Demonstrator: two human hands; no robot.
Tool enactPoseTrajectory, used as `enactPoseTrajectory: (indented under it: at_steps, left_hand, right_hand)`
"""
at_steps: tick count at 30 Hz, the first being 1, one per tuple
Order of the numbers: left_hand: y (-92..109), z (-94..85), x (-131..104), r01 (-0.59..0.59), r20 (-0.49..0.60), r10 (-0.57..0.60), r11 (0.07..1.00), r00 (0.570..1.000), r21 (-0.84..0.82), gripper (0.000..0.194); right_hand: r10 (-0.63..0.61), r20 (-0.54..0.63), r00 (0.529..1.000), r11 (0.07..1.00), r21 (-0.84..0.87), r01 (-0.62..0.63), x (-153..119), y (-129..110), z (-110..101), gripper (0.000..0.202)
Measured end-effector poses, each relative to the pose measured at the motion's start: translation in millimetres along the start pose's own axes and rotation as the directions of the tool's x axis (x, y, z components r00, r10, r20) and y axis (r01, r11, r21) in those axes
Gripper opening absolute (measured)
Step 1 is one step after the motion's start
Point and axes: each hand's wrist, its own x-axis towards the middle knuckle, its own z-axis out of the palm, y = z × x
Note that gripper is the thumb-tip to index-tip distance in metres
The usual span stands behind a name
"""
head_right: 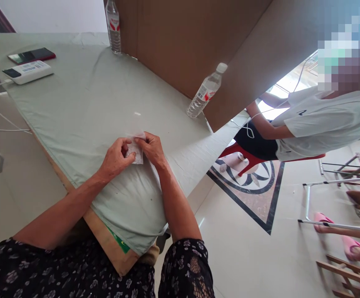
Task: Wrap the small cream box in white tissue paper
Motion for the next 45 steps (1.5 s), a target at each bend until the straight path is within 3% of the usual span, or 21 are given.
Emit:
enactPoseTrajectory:
  at_steps: [3, 7, 10, 13, 15, 18, 21, 24, 27, 31, 33, 36, 37, 41, 45]
  left_hand:
    - [-2.6, 3.3, -2.7, 0.068, -0.077, -0.07, 0.997, 0.995, -0.021, 0.042]
    - [-8.9, 1.9, -3.1, -0.053, -0.116, 0.051, 0.998, 0.992, -0.016, 0.064]
    - [-13.7, -1.5, -0.3, -0.148, -0.053, 0.147, 0.989, 0.988, -0.029, 0.048]
    - [-17.5, -2.8, 3.6, -0.133, 0.034, 0.136, 0.987, 0.99, -0.086, 0.03]
    - [-18.3, -2.7, 5.8, -0.117, 0.059, 0.125, 0.985, 0.99, -0.124, 0.025]
    - [-15.8, -4.4, 8.3, -0.075, 0.051, 0.085, 0.982, 0.995, -0.176, 0.02]
    - [-10.2, -10.7, 9.3, 0.029, 0.111, 0.007, 0.947, 0.994, -0.319, 0.016]
    - [-4.5, -17.4, 8.8, 0.128, 0.262, -0.01, 0.89, 0.965, -0.438, 0.03]
    - [-1.9, -18.8, 8.1, 0.117, 0.297, -0.005, 0.925, 0.955, -0.361, 0.042]
    - [-6.6, -12.7, 9.2, 0.108, 0.305, 0.0, 0.935, 0.952, -0.338, 0.056]
    - [-11.2, -8.8, 10.1, 0.133, 0.319, -0.003, 0.913, 0.948, -0.386, 0.063]
    - [-15.9, -4.8, 10.3, 0.171, 0.323, -0.017, 0.873, 0.946, -0.456, 0.081]
    - [-16.3, -4.3, 9.9, 0.178, 0.326, -0.018, 0.866, 0.945, -0.468, 0.086]
    - [-14.0, -6.0, 8.4, 0.182, 0.348, -0.017, 0.874, 0.937, -0.449, 0.098]
    - [-11.5, -9.9, 8.6, 0.187, 0.351, -0.029, 0.885, 0.936, -0.426, 0.099]
  right_hand:
    - [-0.001, 0.022, 1.0, 0.991, -0.136, 0.004, -13.3, -2.3, -3.4, 0.021]
    - [-0.114, 0.069, 0.991, 0.954, -0.272, 0.129, -32.3, -3.3, -8.9, 0.014]
    - [-0.189, 0.163, 0.968, 0.908, -0.348, 0.236, -46.6, -2.6, -14.4, 0.022]
    - [-0.211, 0.259, 0.943, 0.831, -0.461, 0.312, -56.6, 0.3, -17.3, 0.048]
    - [-0.23, 0.269, 0.935, 0.786, -0.516, 0.341, -58.1, 3.2, -15.6, 0.054]
    - [-0.233, 0.197, 0.952, 0.79, -0.533, 0.304, -52.3, 5.2, -9.7, 0.041]
    - [-0.099, 0.087, 0.991, 0.889, -0.439, 0.127, -44.0, 2.0, -4.5, 0.028]
    - [0.086, 0.042, 0.995, 0.971, -0.227, -0.075, -40.7, -1.4, -1.8, 0.034]
    - [0.125, 0.026, 0.992, 0.98, -0.161, -0.119, -40.5, 0.6, -0.8, 0.038]
    - [0.092, -0.022, 0.996, 0.921, -0.378, -0.093, -38.4, 8.5, -2.3, 0.041]
    - [0.007, -0.107, 0.994, 0.892, -0.449, -0.055, -39.8, 11.9, -5.1, 0.041]
    - [-0.21, -0.317, 0.925, 0.869, -0.495, 0.028, -49.5, 14.3, -10.8, 0.039]
    - [-0.272, -0.337, 0.901, 0.852, -0.519, 0.063, -54.0, 14.1, -12.3, 0.037]
    - [-0.385, -0.141, 0.912, 0.739, -0.639, 0.214, -66.9, 9.0, -10.8, 0.033]
    - [-0.322, 0.09, 0.942, 0.678, -0.673, 0.296, -65.6, 1.5, -4.1, 0.046]
